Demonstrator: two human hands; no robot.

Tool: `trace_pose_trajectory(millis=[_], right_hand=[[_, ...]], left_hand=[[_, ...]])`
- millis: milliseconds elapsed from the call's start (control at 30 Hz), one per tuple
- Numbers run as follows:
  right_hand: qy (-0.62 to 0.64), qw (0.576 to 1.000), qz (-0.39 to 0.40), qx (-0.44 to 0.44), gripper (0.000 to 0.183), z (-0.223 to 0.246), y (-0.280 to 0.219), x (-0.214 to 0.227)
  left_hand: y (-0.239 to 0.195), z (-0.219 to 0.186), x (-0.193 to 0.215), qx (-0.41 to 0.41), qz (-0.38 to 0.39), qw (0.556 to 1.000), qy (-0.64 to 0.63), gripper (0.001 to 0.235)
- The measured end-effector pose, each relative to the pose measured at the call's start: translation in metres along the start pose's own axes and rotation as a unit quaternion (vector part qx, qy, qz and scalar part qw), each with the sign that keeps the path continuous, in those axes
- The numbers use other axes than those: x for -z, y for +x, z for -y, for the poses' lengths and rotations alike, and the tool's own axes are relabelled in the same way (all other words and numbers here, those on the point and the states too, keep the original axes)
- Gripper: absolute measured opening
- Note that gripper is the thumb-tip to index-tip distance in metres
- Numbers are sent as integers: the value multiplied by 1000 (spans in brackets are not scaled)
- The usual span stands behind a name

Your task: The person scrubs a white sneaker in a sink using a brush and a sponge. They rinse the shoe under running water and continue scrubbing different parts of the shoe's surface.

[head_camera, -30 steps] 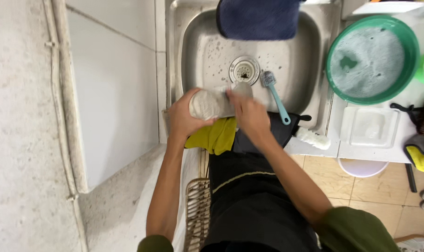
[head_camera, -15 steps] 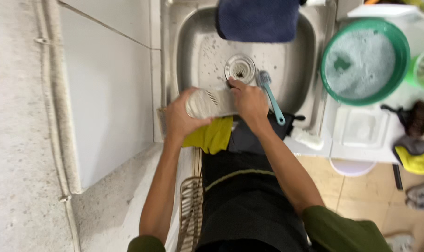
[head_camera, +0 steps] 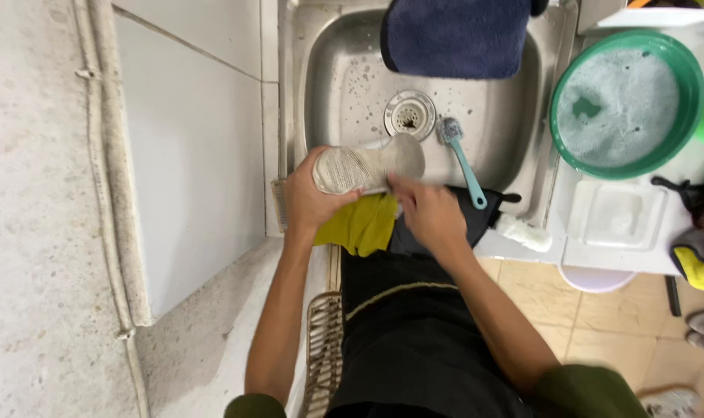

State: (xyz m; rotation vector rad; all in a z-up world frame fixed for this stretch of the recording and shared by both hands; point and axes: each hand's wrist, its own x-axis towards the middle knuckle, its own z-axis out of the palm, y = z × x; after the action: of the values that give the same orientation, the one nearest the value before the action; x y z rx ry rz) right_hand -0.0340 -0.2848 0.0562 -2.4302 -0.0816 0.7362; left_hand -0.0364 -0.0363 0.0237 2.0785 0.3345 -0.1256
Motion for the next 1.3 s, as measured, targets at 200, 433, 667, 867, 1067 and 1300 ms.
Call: trace_pose_trajectory(millis=[200, 433, 667, 867, 1067, 1300], right_hand=[[-19, 993, -101, 64, 30, -63, 103, -32], [3, 999, -20, 40, 34, -30, 16, -14], [15, 998, -55, -32, 25, -26, 72, -5], [19, 999, 6, -51, 32, -33, 14, 5], [20, 997, -61, -30, 29, -2, 53, 5], [-11, 998, -22, -63, 27, -60, 11, 3]], left_hand=[[0, 3, 1, -32, 0, 999, -16, 91], [-4, 3, 1, 5, -3, 1000, -12, 96], [-12, 2, -3, -38, -4, 999, 4, 94], [-16, 4, -4, -35, -22, 999, -3, 91], [-23, 7, -5, -37, 1, 999, -7, 95], [-23, 43, -17, -73, -31, 994, -78, 95]])
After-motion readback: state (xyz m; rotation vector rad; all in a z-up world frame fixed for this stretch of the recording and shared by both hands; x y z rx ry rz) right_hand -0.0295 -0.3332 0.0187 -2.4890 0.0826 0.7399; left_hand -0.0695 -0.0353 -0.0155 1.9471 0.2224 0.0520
